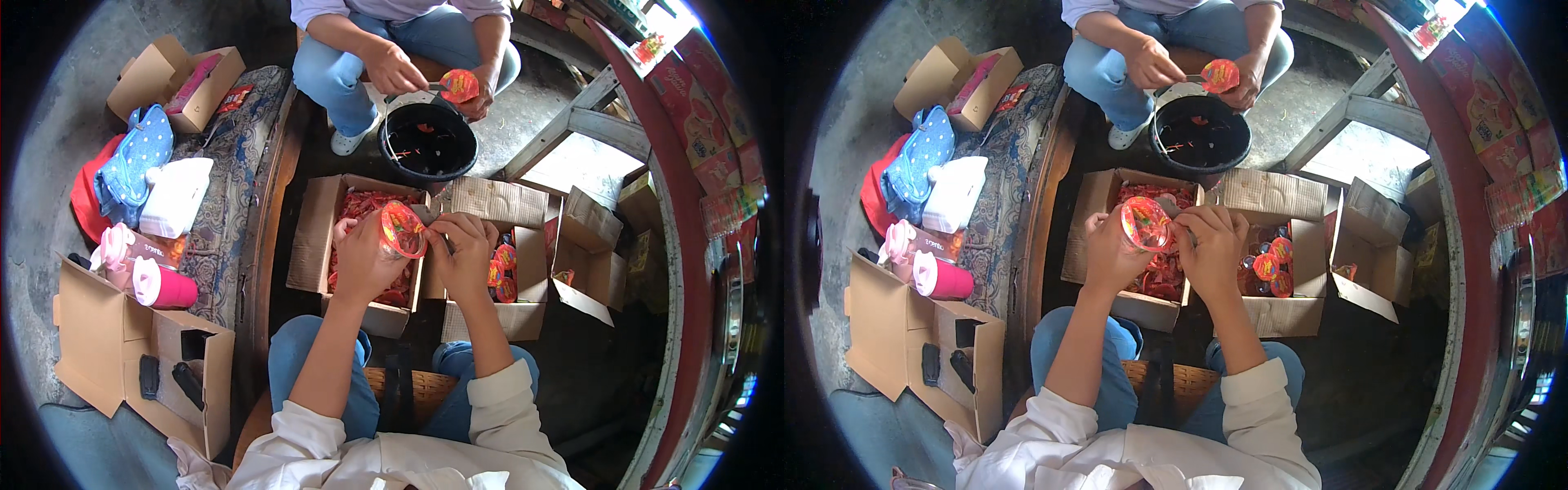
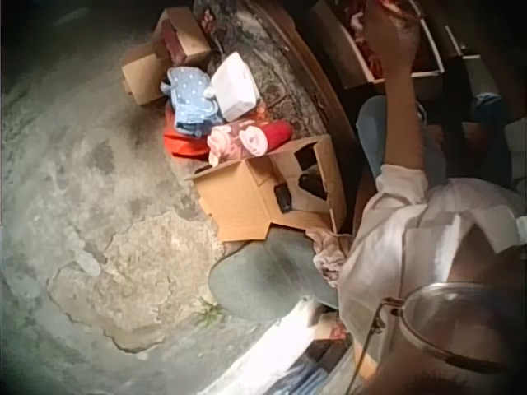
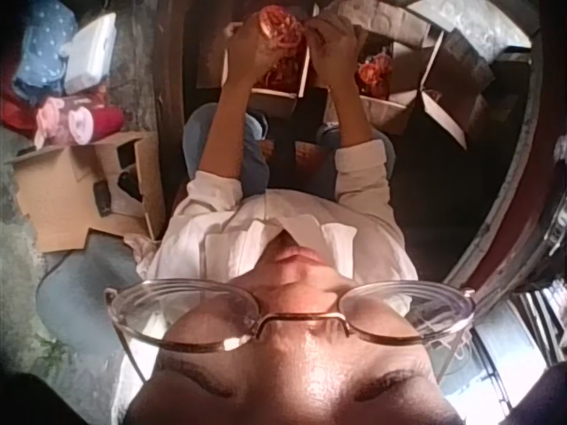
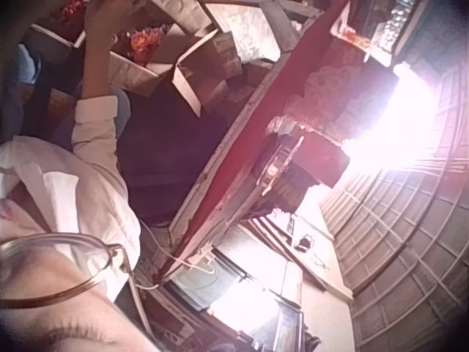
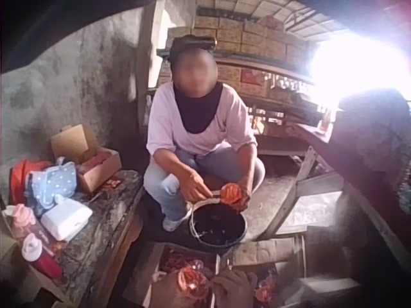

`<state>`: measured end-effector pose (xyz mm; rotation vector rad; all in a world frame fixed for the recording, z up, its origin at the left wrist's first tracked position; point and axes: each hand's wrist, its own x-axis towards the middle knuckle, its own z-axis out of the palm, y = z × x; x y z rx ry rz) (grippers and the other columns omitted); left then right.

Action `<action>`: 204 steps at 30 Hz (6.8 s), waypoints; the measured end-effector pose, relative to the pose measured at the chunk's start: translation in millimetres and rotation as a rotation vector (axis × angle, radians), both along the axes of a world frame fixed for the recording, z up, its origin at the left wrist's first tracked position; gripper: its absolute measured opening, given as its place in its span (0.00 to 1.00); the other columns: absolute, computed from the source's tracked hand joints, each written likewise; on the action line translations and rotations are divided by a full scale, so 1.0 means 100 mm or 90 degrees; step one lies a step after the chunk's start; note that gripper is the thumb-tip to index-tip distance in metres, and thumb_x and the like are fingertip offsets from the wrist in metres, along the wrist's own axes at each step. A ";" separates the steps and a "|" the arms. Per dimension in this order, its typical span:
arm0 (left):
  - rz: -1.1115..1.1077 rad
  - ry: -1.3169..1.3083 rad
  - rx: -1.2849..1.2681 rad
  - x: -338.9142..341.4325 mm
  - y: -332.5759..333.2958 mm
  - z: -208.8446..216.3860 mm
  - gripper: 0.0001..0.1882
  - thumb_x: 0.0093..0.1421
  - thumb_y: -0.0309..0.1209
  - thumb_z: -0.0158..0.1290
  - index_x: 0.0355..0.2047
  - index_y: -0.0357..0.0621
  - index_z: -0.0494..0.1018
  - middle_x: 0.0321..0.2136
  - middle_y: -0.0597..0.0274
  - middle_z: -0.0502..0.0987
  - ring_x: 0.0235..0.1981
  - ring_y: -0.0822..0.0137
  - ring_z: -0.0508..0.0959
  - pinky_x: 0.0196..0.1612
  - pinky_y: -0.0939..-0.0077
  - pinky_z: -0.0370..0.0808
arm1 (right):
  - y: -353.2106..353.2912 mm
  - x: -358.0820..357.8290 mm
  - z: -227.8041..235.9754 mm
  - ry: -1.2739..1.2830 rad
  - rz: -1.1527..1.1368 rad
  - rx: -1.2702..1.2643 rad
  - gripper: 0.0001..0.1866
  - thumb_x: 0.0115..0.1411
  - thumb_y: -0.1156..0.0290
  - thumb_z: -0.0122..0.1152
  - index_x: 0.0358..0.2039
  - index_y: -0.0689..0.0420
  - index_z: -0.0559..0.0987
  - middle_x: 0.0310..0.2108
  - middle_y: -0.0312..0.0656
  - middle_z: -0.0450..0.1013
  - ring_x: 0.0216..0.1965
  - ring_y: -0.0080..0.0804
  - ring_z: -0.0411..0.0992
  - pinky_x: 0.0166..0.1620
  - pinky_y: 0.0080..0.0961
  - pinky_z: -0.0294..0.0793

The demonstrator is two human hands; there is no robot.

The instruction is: The person places small snack packets into clear plastic cups and uses a small tool to help press and tuck a lid onto each cup, then puts the finished cups into a cardboard box.

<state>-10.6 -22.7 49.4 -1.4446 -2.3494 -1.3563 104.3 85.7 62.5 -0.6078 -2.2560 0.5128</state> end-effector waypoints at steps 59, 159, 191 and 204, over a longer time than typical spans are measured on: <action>-0.134 -0.369 0.010 -0.09 -0.10 0.00 0.27 0.42 0.27 0.59 0.44 0.38 0.63 0.39 0.50 0.74 0.44 0.52 0.74 0.47 0.65 0.69 | 0.18 0.13 0.01 0.024 0.115 0.157 0.10 0.39 0.81 0.60 0.26 0.57 0.78 0.26 0.37 0.72 0.31 0.35 0.70 0.37 0.31 0.70; -0.152 -0.221 0.046 0.03 0.06 -0.20 0.26 0.37 0.33 0.63 0.38 0.41 0.69 0.29 0.52 0.77 0.32 0.50 0.77 0.36 0.62 0.72 | 0.18 0.03 -0.24 0.035 -0.008 -0.130 0.05 0.47 0.69 0.64 0.23 0.56 0.78 0.27 0.35 0.74 0.35 0.35 0.70 0.45 0.34 0.61; -0.061 0.061 -0.120 -0.01 -0.04 -0.14 0.33 0.39 0.40 0.60 0.47 0.42 0.67 0.42 0.56 0.74 0.45 0.63 0.72 0.46 0.63 0.56 | 0.09 0.04 -0.06 -0.083 0.021 -0.033 0.11 0.40 0.63 0.66 0.22 0.55 0.79 0.27 0.37 0.74 0.39 0.38 0.69 0.50 0.38 0.58; -0.115 -0.103 -0.062 0.00 -0.03 -0.07 0.33 0.37 0.44 0.62 0.45 0.46 0.68 0.32 0.59 0.77 0.32 0.61 0.73 0.38 0.67 0.55 | 0.20 0.09 -0.12 -0.063 0.024 -0.244 0.11 0.55 0.63 0.56 0.25 0.59 0.75 0.28 0.42 0.70 0.36 0.42 0.68 0.46 0.38 0.59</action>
